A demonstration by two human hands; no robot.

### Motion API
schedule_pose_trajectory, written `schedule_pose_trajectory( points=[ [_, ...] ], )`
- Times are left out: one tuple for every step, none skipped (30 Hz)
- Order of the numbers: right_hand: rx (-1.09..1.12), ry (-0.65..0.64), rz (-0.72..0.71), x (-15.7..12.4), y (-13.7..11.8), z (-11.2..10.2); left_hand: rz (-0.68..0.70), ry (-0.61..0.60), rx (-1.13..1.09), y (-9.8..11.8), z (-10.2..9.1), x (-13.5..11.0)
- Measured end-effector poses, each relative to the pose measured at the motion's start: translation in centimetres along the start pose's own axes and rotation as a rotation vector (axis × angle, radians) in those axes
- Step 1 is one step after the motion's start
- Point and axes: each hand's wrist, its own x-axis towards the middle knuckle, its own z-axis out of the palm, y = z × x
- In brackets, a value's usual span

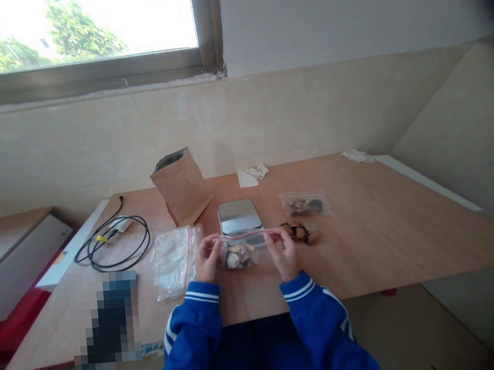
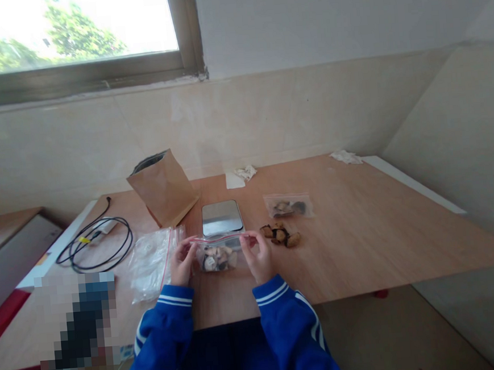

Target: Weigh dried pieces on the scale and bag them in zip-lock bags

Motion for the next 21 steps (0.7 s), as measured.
schedule_pose_trajectory(
  points=[
    [-0.001, -0.005, 0.003, 0.01, -0.02, -0.01, -0.006, 0.001, 0.003, -0.05, 0.02, 0.05],
    [-0.002, -0.010, 0.005, 0.02, -0.07, -0.02, -0.010, 0.007, 0.004, -0.10, 0.03, 0.10],
    [0.000, -0.013, 0.007, 0.04, -0.14, -0.03, -0.014, 0.016, 0.004, -0.12, 0.03, 0.14],
    [0.005, -0.015, 0.009, 0.05, -0.22, -0.03, -0.016, 0.021, 0.005, -0.12, 0.04, 0.18],
    [0.012, -0.011, 0.010, 0.05, -0.31, -0.03, -0.020, 0.019, 0.007, -0.11, 0.04, 0.21],
    [0.020, -0.006, 0.010, 0.05, -0.40, -0.03, -0.025, 0.015, 0.008, -0.10, 0.05, 0.22],
    [0.026, 0.002, 0.012, 0.04, -0.47, -0.04, -0.031, 0.010, 0.010, -0.09, 0.06, 0.23],
    [0.030, 0.010, 0.014, 0.03, -0.53, -0.04, -0.039, 0.006, 0.012, -0.09, 0.06, 0.23],
    [0.031, 0.017, 0.016, 0.02, -0.57, -0.05, -0.047, 0.005, 0.014, -0.11, 0.07, 0.23],
    [0.030, 0.023, 0.018, 0.02, -0.59, -0.06, -0.055, 0.004, 0.017, -0.16, 0.07, 0.22],
    [0.028, 0.029, 0.020, 0.01, -0.59, -0.07, -0.059, 0.003, 0.021, -0.23, 0.07, 0.22],
    [0.027, 0.032, 0.023, 0.01, -0.58, -0.08, -0.058, 0.000, 0.028, -0.32, 0.06, 0.21],
    [0.026, 0.036, 0.025, 0.01, -0.57, -0.08, -0.054, -0.004, 0.036, -0.44, 0.04, 0.21],
    [0.027, 0.039, 0.029, 0.01, -0.56, -0.07, -0.045, -0.007, 0.045, -0.56, 0.02, 0.20],
    [0.032, 0.043, 0.034, 0.01, -0.55, -0.06, -0.034, -0.006, 0.054, -0.68, 0.00, 0.19],
    [0.039, 0.049, 0.039, 0.00, -0.54, -0.05, -0.024, -0.002, 0.065, -0.79, -0.02, 0.18],
    [0.047, 0.056, 0.044, 0.00, -0.53, -0.04, -0.016, 0.001, 0.079, -0.86, -0.05, 0.15],
    [0.055, 0.065, 0.050, 0.00, -0.51, -0.03, -0.010, 0.000, 0.094, -0.91, -0.07, 0.12],
    [0.060, 0.073, 0.056, -0.01, -0.49, -0.03, -0.005, -0.001, 0.111, -0.91, -0.08, 0.08],
    [0.062, 0.078, 0.060, -0.01, -0.47, -0.04, 0.002, -0.002, 0.130, -0.89, -0.10, 0.04],
    [0.061, 0.080, 0.064, -0.01, -0.44, -0.04, 0.010, 0.000, 0.147, -0.84, -0.11, 0.00]
  ],
)
